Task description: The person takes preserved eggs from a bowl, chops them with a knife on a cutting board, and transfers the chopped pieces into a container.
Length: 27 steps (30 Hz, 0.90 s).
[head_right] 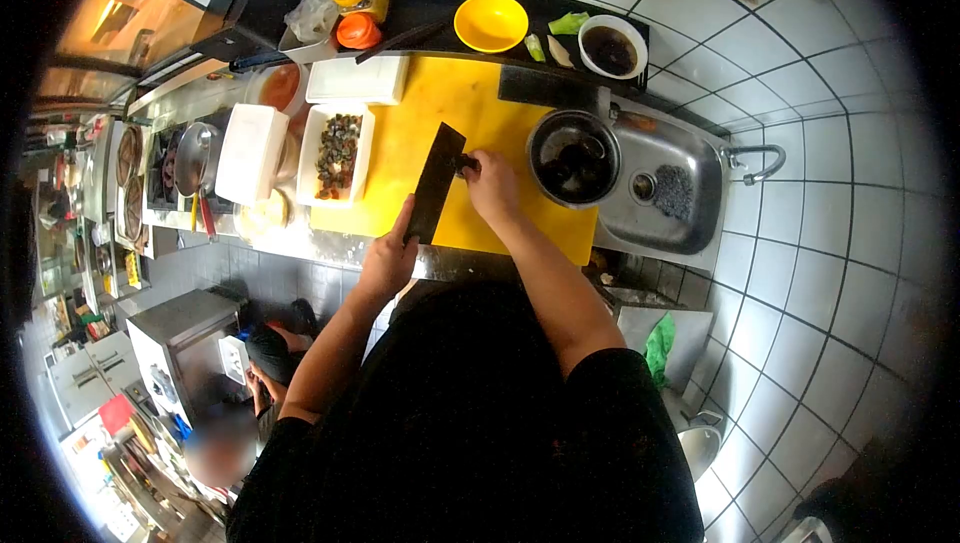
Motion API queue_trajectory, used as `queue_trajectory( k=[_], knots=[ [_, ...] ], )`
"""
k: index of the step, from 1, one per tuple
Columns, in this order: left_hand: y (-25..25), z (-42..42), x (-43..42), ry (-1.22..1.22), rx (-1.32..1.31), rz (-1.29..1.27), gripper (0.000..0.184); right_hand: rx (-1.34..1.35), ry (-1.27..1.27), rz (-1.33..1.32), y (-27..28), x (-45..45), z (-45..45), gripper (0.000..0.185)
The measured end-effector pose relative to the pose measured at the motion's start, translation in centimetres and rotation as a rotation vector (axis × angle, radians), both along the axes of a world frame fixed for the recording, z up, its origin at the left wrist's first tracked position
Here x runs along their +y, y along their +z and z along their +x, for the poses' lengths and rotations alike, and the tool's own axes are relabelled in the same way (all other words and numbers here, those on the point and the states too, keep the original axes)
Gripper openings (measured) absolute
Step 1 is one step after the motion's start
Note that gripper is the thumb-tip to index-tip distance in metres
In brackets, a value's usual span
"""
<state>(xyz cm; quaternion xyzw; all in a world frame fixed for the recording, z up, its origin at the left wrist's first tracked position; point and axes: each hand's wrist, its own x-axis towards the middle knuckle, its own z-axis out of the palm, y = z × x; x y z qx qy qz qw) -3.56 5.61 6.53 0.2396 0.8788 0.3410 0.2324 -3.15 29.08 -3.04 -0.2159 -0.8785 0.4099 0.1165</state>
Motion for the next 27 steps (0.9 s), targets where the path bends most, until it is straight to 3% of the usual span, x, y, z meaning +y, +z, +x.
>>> queue_trajectory(
  k=[6,12,18,27],
  knots=[
    [-0.7,0.1,0.2,-0.044,0.129,0.068,0.075,0.03,0.005,0.047,0.0,0.0,0.4,0.026],
    [-0.2,0.1,0.9,-0.076,0.078,-0.119,0.074,-0.053,0.03,-0.088,1.1,0.3,0.4,0.024],
    [-1.2,0.3,1.3,-0.105,0.193,-0.131,0.077,0.001,0.008,0.042,-0.4,0.4,0.6,0.026],
    [-1.2,0.5,2.6,-0.156,0.08,-0.312,0.086,-0.072,-0.025,-0.048,0.6,0.5,1.0,0.024]
  ],
)
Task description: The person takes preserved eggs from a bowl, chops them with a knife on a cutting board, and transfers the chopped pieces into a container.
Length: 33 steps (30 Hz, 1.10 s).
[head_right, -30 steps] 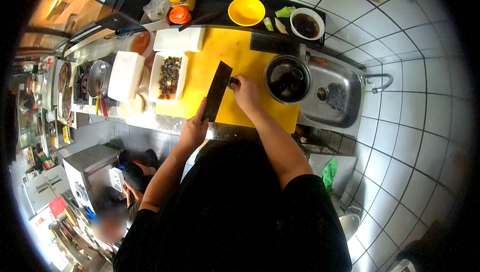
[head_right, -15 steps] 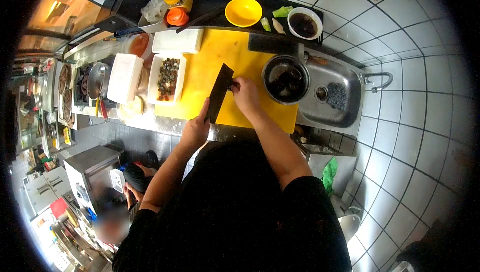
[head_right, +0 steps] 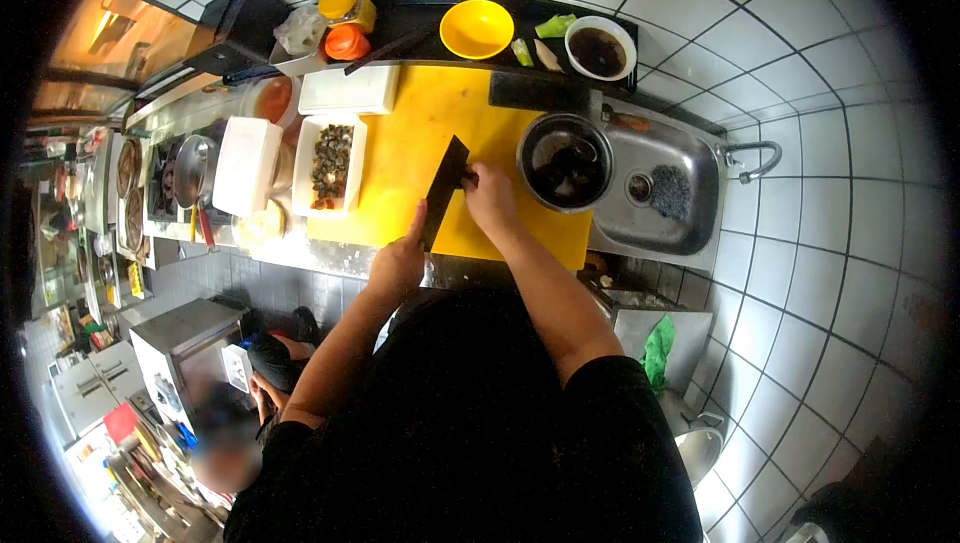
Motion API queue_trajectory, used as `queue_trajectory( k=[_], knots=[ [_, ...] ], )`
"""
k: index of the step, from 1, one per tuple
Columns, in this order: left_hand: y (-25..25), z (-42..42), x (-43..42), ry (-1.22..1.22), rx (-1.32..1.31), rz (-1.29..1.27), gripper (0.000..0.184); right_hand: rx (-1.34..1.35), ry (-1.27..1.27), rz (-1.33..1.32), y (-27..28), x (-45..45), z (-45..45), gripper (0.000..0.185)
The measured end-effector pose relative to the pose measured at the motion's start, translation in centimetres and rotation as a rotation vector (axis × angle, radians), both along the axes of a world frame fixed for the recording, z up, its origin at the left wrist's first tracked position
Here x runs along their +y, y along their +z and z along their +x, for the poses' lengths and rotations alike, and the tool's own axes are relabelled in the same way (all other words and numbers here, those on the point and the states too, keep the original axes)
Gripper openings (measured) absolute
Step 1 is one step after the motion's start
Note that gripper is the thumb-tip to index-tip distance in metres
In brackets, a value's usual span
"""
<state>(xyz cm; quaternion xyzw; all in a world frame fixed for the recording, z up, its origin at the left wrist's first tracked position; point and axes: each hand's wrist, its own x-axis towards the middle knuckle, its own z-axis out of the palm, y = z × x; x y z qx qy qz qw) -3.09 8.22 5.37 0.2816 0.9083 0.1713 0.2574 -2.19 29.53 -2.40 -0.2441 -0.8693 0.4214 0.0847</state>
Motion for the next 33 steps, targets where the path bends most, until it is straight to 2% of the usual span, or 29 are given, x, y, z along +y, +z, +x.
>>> queue_trajectory(
  k=[3,6,9,12,18,21,27,33],
  knots=[
    [-1.7,0.4,0.4,-0.069,0.046,-0.037,0.09,0.013,0.003,0.032,-0.1,0.0,0.0,0.024],
    [-3.0,0.5,0.6,-0.115,0.074,-0.072,0.094,-0.017,0.059,0.061,0.6,0.1,0.1,0.035],
    [-2.9,0.9,0.6,-0.125,0.111,-0.088,0.093,-0.041,0.047,0.157,0.8,-0.8,0.4,0.047],
    [-2.1,1.3,0.6,-0.171,0.137,-0.097,0.092,-0.097,0.034,0.136,0.7,-0.7,0.5,0.055],
    [-0.8,1.9,-0.6,-0.164,0.069,-0.104,0.089,-0.082,-0.058,0.215,-0.2,-0.1,1.6,0.052],
    [-0.4,1.9,-0.8,-0.135,0.064,-0.082,0.087,-0.13,-0.029,0.191,1.1,0.0,1.9,0.05],
    [-1.3,1.6,-1.9,-0.131,0.101,-0.023,0.085,-0.117,0.051,0.289,-0.1,0.5,1.5,0.047],
    [-2.0,1.5,-2.7,-0.134,0.12,-0.033,0.085,-0.361,0.143,0.276,1.0,0.9,0.4,0.05]
  ],
)
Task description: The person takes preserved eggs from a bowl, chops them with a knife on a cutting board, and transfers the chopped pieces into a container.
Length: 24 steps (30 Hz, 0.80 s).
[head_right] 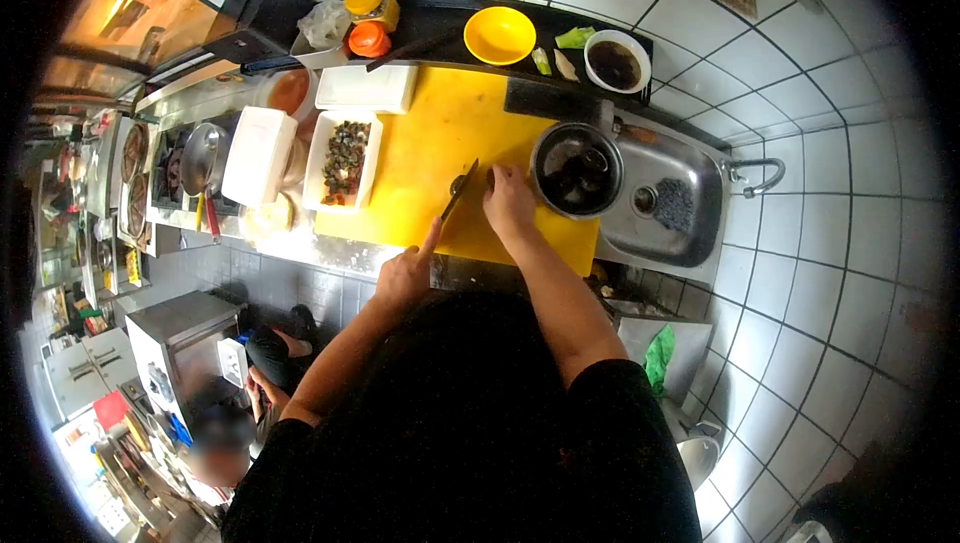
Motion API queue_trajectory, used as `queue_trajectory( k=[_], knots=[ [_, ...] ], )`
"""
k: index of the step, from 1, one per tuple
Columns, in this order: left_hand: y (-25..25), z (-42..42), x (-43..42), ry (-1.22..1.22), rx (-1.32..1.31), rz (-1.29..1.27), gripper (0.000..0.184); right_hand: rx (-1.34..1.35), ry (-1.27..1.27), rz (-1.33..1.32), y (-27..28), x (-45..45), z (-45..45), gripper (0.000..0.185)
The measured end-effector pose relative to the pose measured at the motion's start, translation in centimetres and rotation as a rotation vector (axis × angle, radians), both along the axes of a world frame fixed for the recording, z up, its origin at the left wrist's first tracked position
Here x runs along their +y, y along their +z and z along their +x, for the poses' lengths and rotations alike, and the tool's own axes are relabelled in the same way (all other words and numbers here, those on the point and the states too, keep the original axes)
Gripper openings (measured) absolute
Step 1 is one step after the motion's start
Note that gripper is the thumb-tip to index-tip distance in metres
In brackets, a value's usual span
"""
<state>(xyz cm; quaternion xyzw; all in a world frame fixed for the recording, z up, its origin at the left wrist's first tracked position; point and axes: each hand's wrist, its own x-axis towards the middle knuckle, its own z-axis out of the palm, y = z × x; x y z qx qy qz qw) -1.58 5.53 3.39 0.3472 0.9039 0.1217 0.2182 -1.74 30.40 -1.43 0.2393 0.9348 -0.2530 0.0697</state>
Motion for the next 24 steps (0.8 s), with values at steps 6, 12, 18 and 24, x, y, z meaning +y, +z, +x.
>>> queue_trajectory(
  k=[6,12,18,24],
  knots=[
    [1.0,0.1,-0.5,-0.028,-0.017,-0.051,0.086,0.136,-0.001,0.097,0.9,-0.6,1.4,0.047],
    [3.4,0.0,-0.3,-0.125,-0.033,-0.212,0.086,0.674,0.098,0.078,5.1,-1.8,0.8,0.027],
    [3.9,-0.1,-0.3,-0.196,0.08,-0.189,0.091,0.044,0.605,0.009,3.9,0.1,-4.5,0.024],
    [3.3,0.0,-1.4,-0.21,0.111,-0.175,0.09,-0.03,0.65,-0.034,2.3,-0.3,-7.5,0.033]
  ],
)
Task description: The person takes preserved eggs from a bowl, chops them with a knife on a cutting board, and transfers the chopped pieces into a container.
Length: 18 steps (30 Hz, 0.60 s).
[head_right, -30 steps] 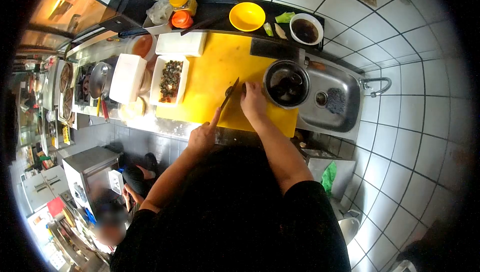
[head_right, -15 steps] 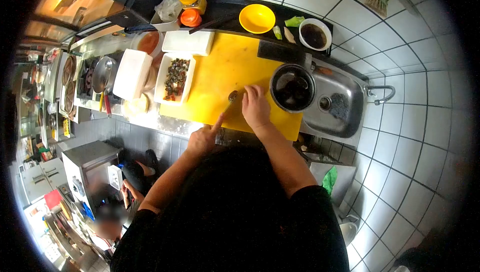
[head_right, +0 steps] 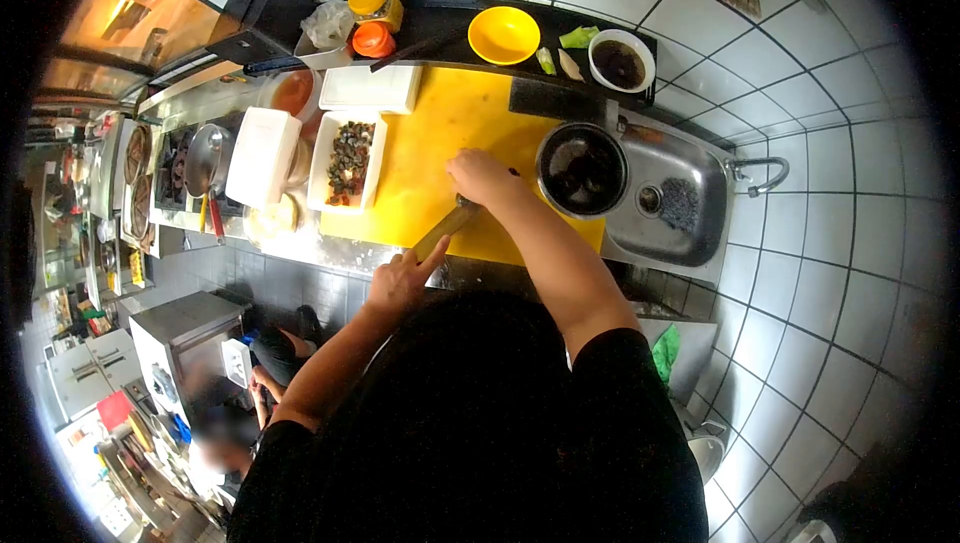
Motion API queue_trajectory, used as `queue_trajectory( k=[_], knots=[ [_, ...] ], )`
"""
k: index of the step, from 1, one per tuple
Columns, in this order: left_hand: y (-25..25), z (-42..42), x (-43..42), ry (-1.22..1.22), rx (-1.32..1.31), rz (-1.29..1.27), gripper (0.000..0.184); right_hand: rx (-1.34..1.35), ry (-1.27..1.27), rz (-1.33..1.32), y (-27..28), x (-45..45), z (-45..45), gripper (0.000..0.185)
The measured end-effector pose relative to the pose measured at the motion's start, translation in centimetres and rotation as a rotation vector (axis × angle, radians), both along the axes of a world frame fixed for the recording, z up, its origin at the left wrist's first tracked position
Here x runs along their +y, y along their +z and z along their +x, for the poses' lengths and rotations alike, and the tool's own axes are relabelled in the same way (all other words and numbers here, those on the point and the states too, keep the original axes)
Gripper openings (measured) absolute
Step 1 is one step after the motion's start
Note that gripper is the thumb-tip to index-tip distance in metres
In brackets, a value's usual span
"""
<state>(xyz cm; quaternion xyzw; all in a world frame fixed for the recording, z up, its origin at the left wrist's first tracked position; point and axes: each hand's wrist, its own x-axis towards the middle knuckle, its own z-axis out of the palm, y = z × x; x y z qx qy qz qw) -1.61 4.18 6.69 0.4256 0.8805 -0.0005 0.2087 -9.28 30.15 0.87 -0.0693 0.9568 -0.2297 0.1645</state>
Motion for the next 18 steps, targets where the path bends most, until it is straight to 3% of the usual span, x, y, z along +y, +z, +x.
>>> queue_trajectory(
  k=[7,11,18],
  knots=[
    [0.7,-0.3,-0.7,0.025,-0.037,-0.038,0.089,-0.218,0.163,-0.045,2.5,0.2,-0.2,0.026],
    [1.0,-0.4,-0.3,0.012,-0.047,-0.088,0.09,-0.132,0.134,0.043,-0.4,0.6,-0.3,0.024],
    [0.9,-0.5,-2.8,-0.052,-0.014,0.053,0.086,0.045,-0.085,-0.056,1.3,1.6,-0.7,0.026]
  ],
)
